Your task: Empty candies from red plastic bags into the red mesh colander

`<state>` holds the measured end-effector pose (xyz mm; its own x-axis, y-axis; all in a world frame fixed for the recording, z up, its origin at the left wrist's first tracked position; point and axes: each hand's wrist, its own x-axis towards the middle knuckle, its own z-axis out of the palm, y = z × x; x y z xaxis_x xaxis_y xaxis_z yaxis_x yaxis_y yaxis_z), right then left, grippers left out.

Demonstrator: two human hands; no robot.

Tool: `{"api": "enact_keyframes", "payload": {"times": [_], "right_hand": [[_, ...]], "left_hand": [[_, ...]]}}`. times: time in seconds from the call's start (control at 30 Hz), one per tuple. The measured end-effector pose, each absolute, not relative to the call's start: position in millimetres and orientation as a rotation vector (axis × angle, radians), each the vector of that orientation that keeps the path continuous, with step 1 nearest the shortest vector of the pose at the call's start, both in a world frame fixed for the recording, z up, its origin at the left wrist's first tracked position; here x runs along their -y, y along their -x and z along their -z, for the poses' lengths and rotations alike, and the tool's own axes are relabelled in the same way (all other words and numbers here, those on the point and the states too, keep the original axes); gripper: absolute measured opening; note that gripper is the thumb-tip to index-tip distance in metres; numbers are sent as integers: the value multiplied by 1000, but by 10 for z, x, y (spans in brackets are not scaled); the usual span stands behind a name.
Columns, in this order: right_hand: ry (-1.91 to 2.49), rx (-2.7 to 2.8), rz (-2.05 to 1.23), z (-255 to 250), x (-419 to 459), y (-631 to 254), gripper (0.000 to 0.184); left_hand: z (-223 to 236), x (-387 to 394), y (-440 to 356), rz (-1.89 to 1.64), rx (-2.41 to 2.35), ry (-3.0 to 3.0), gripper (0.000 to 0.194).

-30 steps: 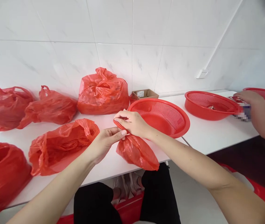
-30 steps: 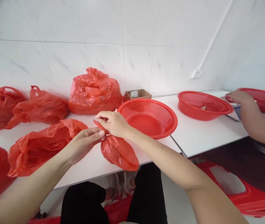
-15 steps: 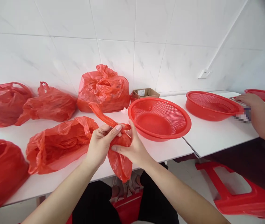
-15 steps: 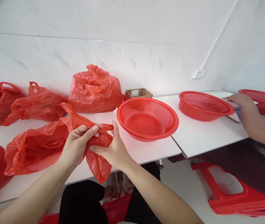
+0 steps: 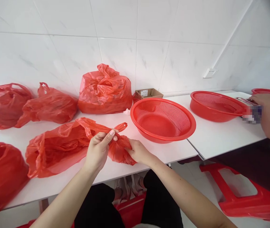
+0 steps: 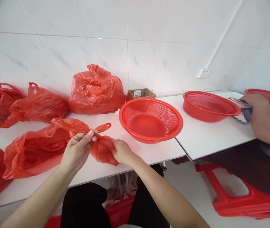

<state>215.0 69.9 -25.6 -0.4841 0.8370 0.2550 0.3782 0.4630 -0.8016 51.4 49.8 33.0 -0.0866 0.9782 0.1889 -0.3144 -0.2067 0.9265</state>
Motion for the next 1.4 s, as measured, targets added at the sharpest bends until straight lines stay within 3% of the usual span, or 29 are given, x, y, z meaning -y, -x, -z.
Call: {"api": "enact_keyframes", "payload": {"times": [0.07, 0.27, 0.33, 0.43, 0.5, 0.93, 1.07, 1.3, 1.4], "right_hand": [[1044, 2117, -837, 323, -740, -2123, 12], [1079, 2093, -783, 421, -777, -2061, 13], [962, 2052, -959, 320, -737, -2090, 15], [600, 1777, -1424, 69, -681, -2137, 40], [460, 1564, -1580, -91, -685, -2132, 41], [618, 1324, -1254, -683, -846, -2086, 36], [617, 1304, -1273, -572, -590, -2083, 31], [717, 1136, -1603, -338, -508, -2243, 30], [842, 1181, -1478, -303, -568, -2332, 29]], "left_hand": [[-294, -508, -552, -1527, -889, -1058, 26], [-224, -546, -603, -1536, -881, -1031, 28], [-235, -555, -580, -1541, -887, -1044, 27], [-263, -557, -529, -1507, -894, -1110, 27], [-274, -549, -502, -1454, -892, -1180, 28], [-327, -482, -499, -1257, -896, -1240, 24], [-305, -541, -390, -1281, -925, -1268, 20], [-352, -482, -299, -1163, -1037, -1715, 8], [-394, -450, -301, -1175, -1113, -1846, 8]]}}
